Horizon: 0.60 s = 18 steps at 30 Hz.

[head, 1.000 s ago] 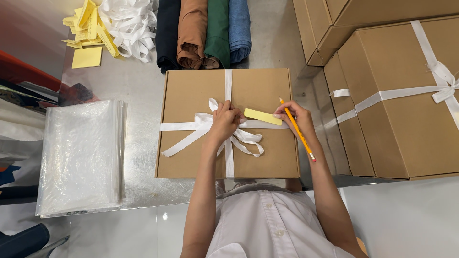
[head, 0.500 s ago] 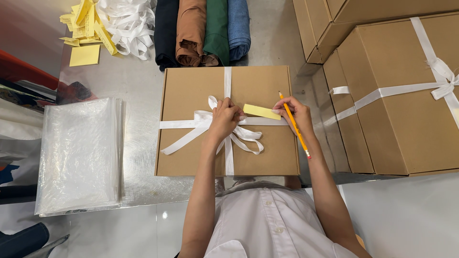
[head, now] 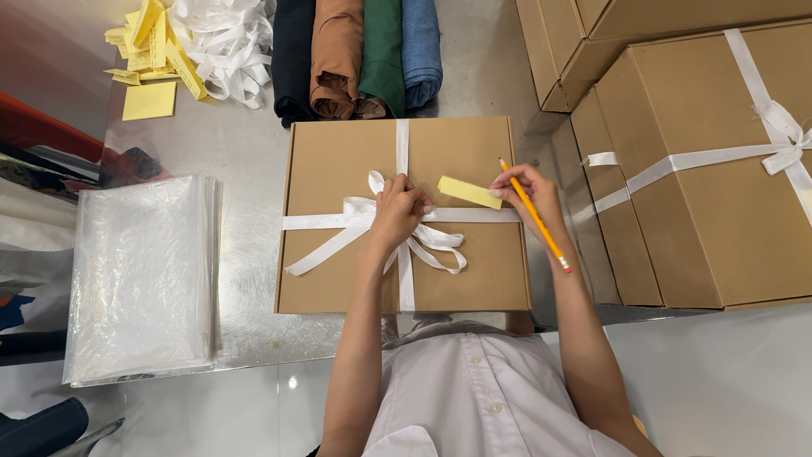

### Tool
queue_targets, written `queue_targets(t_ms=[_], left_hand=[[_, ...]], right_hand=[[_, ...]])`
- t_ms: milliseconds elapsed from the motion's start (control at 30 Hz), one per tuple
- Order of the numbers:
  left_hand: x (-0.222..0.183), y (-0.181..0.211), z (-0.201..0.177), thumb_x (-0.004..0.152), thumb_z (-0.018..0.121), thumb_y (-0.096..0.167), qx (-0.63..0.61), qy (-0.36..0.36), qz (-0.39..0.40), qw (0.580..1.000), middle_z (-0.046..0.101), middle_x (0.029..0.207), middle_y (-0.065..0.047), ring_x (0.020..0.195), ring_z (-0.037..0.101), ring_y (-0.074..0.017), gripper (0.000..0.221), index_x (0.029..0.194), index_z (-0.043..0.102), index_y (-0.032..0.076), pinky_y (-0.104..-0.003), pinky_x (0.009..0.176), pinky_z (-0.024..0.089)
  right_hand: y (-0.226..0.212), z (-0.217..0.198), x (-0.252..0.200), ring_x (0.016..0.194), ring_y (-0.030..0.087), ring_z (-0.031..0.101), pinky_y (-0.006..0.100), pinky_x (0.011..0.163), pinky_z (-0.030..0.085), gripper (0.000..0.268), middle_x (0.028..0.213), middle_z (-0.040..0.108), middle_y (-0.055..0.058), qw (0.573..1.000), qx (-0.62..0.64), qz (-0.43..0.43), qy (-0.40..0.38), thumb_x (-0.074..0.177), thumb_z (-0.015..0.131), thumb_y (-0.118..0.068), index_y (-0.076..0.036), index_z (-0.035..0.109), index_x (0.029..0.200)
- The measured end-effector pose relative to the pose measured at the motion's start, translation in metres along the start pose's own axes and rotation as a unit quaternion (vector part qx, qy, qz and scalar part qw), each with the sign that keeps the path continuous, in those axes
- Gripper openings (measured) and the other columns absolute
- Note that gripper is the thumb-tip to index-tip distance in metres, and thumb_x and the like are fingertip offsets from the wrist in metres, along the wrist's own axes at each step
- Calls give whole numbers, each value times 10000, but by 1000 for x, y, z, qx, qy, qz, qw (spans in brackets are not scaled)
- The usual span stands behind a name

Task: The person ties a white ribbon into a bow on a cardboard box, then picks up a yellow sticky note and a pencil. They write on the note and place it on the box.

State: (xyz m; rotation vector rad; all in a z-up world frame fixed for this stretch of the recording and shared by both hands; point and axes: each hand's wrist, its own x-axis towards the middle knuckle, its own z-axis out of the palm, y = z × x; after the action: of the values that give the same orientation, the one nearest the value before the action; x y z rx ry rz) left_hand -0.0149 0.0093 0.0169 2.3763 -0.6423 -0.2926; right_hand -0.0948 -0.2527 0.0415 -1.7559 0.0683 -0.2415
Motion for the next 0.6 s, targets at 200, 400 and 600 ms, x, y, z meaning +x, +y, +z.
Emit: queue_targets(t_ms=[200,400,600], left_hand=[[-2,2,2,912,719,246,-5,15,-4,1000,429,980,14,1033,442,-225,78,896,697,173,-370,911,368],[-16,15,7,932,694,179,-10,51,-24,998,418,1028,-11,1068,447,-259,80,942,631,130,-402,949,358],[-32,20,19,932,687,185,-56,144,-13,988,433,1047,-15,1050,474,-252,92,931,608,139,-393,960,350]], right_hand=[[14,-10,-1,875,45,674,190,834,559,288,983,706,20,988,102,76,84,882,796,-65,-108,623,1109],[33,-20,-14,828,45,659,117,761,565,262,995,649,9,947,248,135,156,922,741,-26,-105,578,1111],[58,-4,-21,949,44,654,157,904,541,259,1020,629,-20,942,265,97,182,941,715,-26,-125,566,1128]])
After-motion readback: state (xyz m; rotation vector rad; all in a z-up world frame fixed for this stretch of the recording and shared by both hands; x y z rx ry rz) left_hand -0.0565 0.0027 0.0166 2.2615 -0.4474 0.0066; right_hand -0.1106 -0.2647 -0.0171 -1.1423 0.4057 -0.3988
